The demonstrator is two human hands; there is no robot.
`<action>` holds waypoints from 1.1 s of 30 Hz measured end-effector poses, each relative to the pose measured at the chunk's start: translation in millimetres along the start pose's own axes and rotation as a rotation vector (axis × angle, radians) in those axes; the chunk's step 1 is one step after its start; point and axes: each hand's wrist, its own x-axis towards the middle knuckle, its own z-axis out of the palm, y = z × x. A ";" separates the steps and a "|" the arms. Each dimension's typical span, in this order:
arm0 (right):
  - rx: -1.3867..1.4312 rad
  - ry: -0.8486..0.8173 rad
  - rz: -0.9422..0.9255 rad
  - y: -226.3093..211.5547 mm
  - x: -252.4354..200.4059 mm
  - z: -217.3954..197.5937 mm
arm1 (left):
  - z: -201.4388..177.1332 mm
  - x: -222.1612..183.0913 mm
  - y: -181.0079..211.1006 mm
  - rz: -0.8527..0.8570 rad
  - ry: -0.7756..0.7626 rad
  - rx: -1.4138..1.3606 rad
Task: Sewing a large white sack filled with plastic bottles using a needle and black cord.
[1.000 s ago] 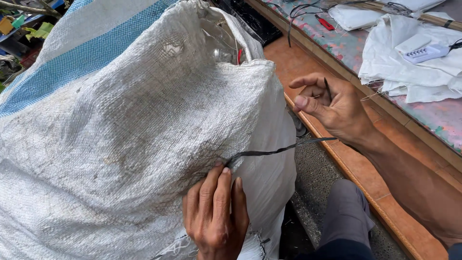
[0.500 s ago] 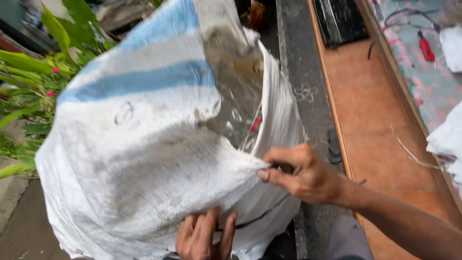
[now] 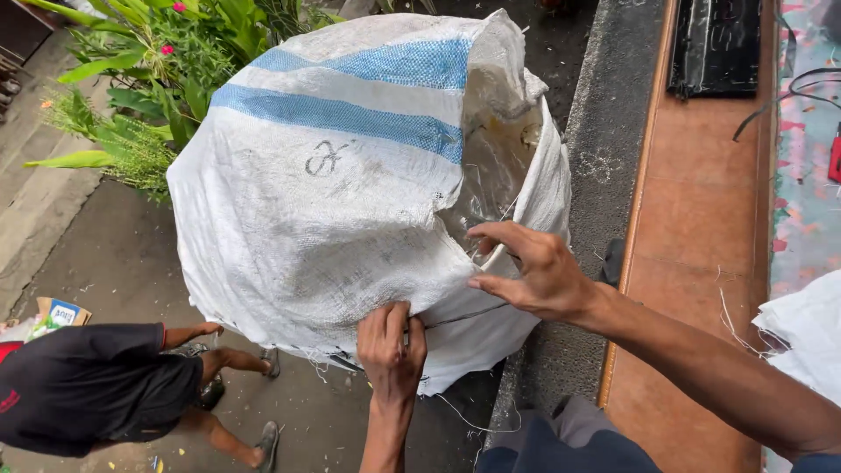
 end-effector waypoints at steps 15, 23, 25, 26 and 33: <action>-0.667 0.054 -0.482 44.3 -22.3 39.3 | 0.1 0.8 -4.8 0.225 0.123 0.051; -0.616 0.056 -0.343 30.5 -14.5 41.8 | -2.4 -11.9 -19.4 0.114 0.060 -0.037; -0.536 0.035 -0.224 18.9 -13.2 37.8 | -8.9 -13.0 -21.8 0.049 0.008 -0.186; -0.534 0.036 -0.224 14.8 -12.1 37.4 | -12.3 -13.9 -22.6 0.050 0.007 -0.184; -0.208 0.130 -0.029 -3.7 -28.4 33.6 | -7.0 -24.3 -34.1 0.065 -0.077 -0.207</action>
